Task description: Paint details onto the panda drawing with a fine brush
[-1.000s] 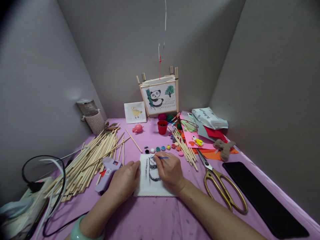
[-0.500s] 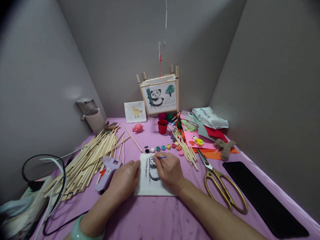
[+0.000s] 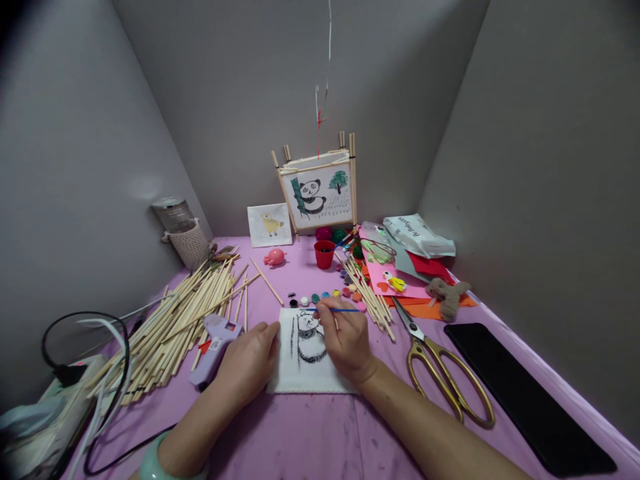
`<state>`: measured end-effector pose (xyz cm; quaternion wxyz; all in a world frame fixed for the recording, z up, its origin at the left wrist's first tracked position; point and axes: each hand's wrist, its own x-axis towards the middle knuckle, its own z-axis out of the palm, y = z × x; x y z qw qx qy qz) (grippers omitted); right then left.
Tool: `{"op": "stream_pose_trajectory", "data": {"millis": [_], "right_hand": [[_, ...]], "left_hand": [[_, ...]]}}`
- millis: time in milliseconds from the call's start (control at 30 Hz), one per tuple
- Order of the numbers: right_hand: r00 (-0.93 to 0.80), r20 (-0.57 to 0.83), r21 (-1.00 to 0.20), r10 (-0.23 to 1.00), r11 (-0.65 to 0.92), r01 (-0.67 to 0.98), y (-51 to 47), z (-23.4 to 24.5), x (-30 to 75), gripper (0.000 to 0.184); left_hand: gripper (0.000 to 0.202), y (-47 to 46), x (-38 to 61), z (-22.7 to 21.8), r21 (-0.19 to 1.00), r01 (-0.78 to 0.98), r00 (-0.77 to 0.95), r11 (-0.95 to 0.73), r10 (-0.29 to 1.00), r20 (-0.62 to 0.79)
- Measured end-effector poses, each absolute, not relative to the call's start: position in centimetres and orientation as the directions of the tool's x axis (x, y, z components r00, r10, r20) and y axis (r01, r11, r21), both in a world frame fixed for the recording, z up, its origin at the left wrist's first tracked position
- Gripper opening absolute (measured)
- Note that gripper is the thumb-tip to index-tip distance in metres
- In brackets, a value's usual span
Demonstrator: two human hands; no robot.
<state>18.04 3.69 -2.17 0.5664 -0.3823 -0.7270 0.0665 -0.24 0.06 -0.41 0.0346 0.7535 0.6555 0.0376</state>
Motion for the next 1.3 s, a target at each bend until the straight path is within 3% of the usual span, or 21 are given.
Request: {"op": "stream_pose_trajectory", "data": {"millis": [133, 400, 733, 967, 1300], "right_hand": [[0.113, 0.665, -0.728, 0.738, 0.608, 0.318, 4.1, -2.3, 18.4, 0.019], [0.221, 0.436, -0.898, 0.873, 0.439, 0.039, 4.9, -2.6, 18.8, 0.029], [0.233, 0.387, -0.913, 0.892, 0.405, -0.035, 5.5, -3.1, 18.7, 0.034], [0.254, 0.327, -0.931, 0.91, 0.357, -0.077, 5.5, -2.8, 19.0, 0.038], [0.233, 0.373, -0.919, 0.898, 0.393, -0.041, 5.6, -3.3, 19.2, 0.036]], "left_hand": [[0.022, 0.1, -0.3, -0.2, 0.13, 0.982, 0.135, -0.137, 0.991, 0.025], [0.025, 0.1, -0.5, 0.7, 0.303, 0.948, 0.045, -0.092, 0.986, 0.159], [0.042, 0.4, -0.8, 0.6, 0.388, 0.92, -0.106, -0.053, 0.92, 0.378], [0.045, 0.8, -1.4, 0.2, 0.594, 0.751, -0.191, -0.288, 0.767, 0.613], [0.044, 0.1, -1.4, 0.6, 0.642, 0.657, -0.237, -0.396, 0.699, 0.674]]}}
